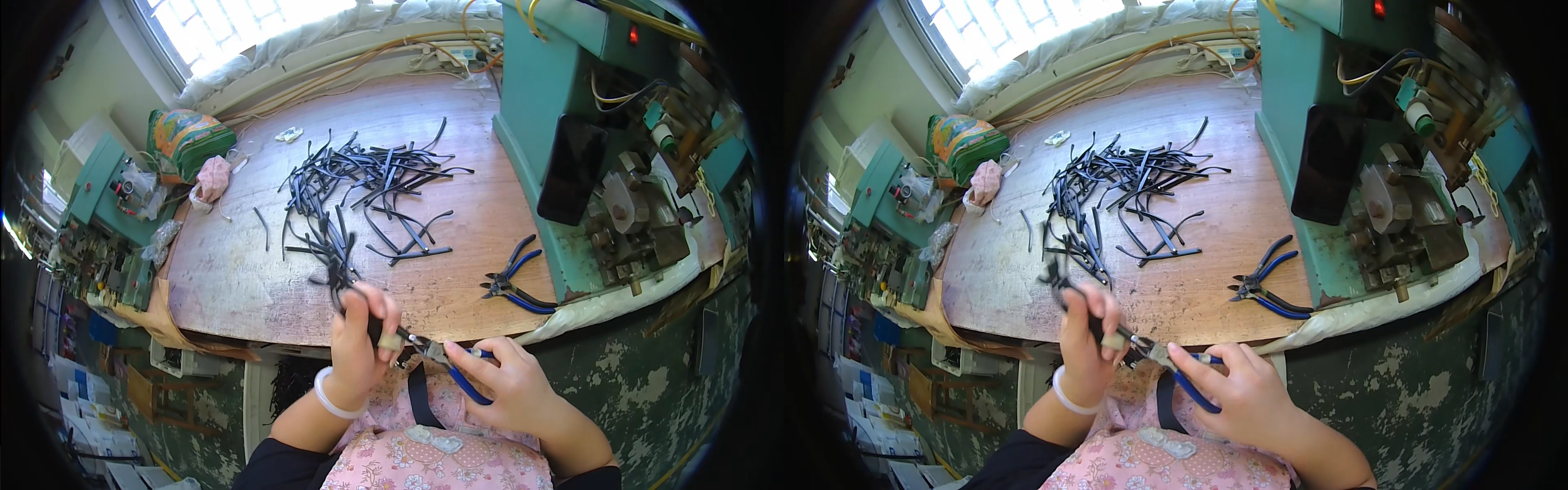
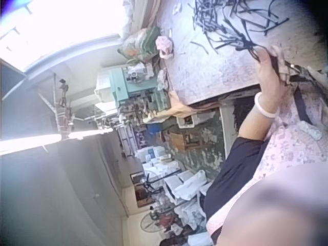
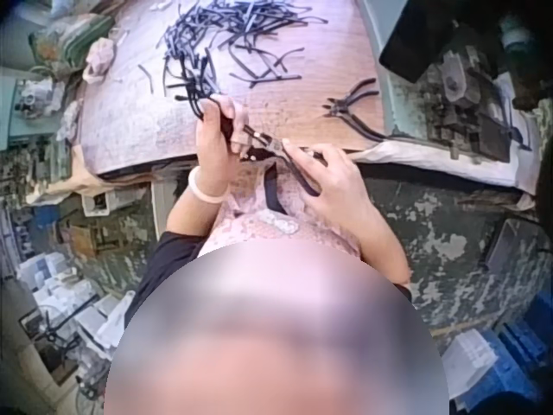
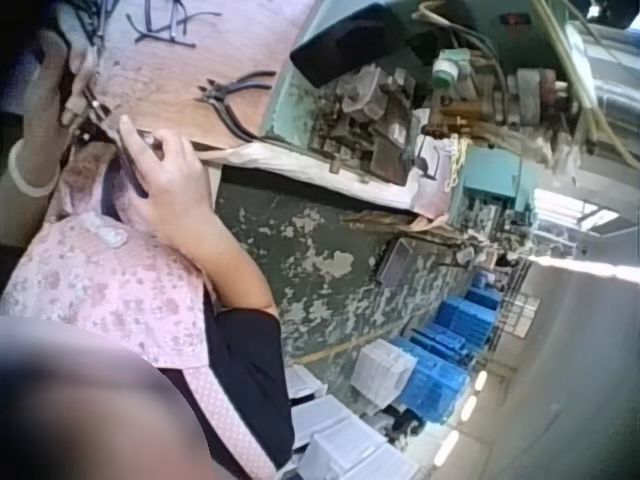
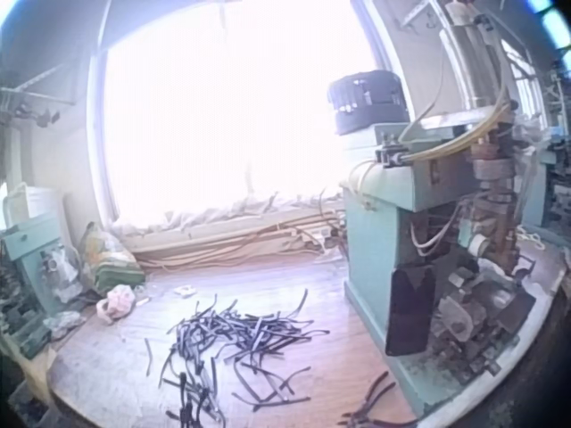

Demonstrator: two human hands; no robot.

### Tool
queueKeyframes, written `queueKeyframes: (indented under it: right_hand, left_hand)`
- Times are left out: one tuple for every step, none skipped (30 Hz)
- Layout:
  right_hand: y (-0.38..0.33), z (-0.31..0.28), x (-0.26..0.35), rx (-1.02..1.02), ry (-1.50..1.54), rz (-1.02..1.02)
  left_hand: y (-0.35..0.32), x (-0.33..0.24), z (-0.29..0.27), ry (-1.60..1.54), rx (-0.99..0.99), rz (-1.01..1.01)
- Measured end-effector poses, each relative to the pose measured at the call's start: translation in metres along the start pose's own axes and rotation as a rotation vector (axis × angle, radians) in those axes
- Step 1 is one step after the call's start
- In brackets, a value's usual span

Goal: The person repeatedly picks up black cables from a pile on a wooden table and uses pliers to cut off the ends. The cut pieces are dropped back onto the table. The person continues this process throughout the clip.

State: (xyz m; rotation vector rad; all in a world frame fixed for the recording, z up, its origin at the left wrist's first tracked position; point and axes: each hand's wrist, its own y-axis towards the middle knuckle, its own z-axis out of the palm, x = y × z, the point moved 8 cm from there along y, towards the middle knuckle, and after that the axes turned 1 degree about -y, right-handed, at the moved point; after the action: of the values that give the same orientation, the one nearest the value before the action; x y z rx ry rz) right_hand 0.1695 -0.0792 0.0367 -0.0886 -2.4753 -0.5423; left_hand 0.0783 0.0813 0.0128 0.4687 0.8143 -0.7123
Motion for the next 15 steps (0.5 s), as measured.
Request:
queueKeyframes:
  right_hand:
    - [0.000, -0.002, -0.002, -0.024, 0.014, 0.031]
    - [0.000, -0.001, -0.003, -0.024, 0.028, 0.036]
    - [-0.001, -0.001, -0.003, -0.024, 0.043, 0.041]
    - [-0.002, -0.001, -0.004, -0.025, 0.059, 0.048]
    - [-0.003, 0.000, -0.003, -0.016, 0.065, 0.046]
    - [-0.003, 0.001, -0.003, -0.007, 0.071, 0.041]
    - [-0.003, 0.002, -0.001, 0.005, 0.075, 0.034]
    - [-0.003, 0.003, 0.001, 0.016, 0.068, 0.026]
    - [-0.003, 0.003, 0.002, 0.023, 0.061, 0.024]
    - [-0.004, 0.002, 0.002, 0.031, 0.054, 0.021]
    - [-0.005, 0.003, 0.003, 0.034, 0.044, 0.013]
    - [-0.006, 0.003, 0.003, 0.044, 0.035, 0.012]
    - [-0.007, 0.003, 0.004, 0.054, 0.026, 0.009]
    - [-0.008, 0.003, 0.002, 0.061, 0.018, 0.013]
    - [-0.009, 0.003, 0.001, 0.060, 0.022, 0.012]
  left_hand:
    - [0.007, 0.001, 0.000, 0.059, 0.028, -0.010]
    - [0.015, 0.003, -0.001, 0.114, 0.057, -0.018]
    - [0.029, -0.001, -0.006, 0.336, 0.143, 0.145]
    - [0.043, 0.003, -0.012, 0.429, 0.092, 0.134]
    - [0.058, 0.006, -0.017, 0.523, 0.044, 0.117]
    - [0.073, 0.013, -0.022, 0.584, 0.028, 0.020]
    - [0.091, 0.014, -0.025, 0.888, 0.046, 0.170]
    - [0.108, 0.020, -0.028, 1.191, 0.057, 0.327]
    - [0.113, 0.014, -0.006, 1.550, 0.135, 0.620]
    - [0.124, 0.023, -0.008, 1.821, 0.185, 0.434]
    - [0.138, 0.029, -0.016, 1.925, 0.195, 0.414]
    - [0.151, 0.038, -0.030, 2.035, 0.202, 0.386]
    - [0.158, 0.041, -0.040, 2.074, 0.221, 0.412]
    - [0.163, 0.041, -0.042, 2.113, 0.250, 0.436]
    - [0.165, 0.042, -0.043, 2.152, 0.275, 0.461]
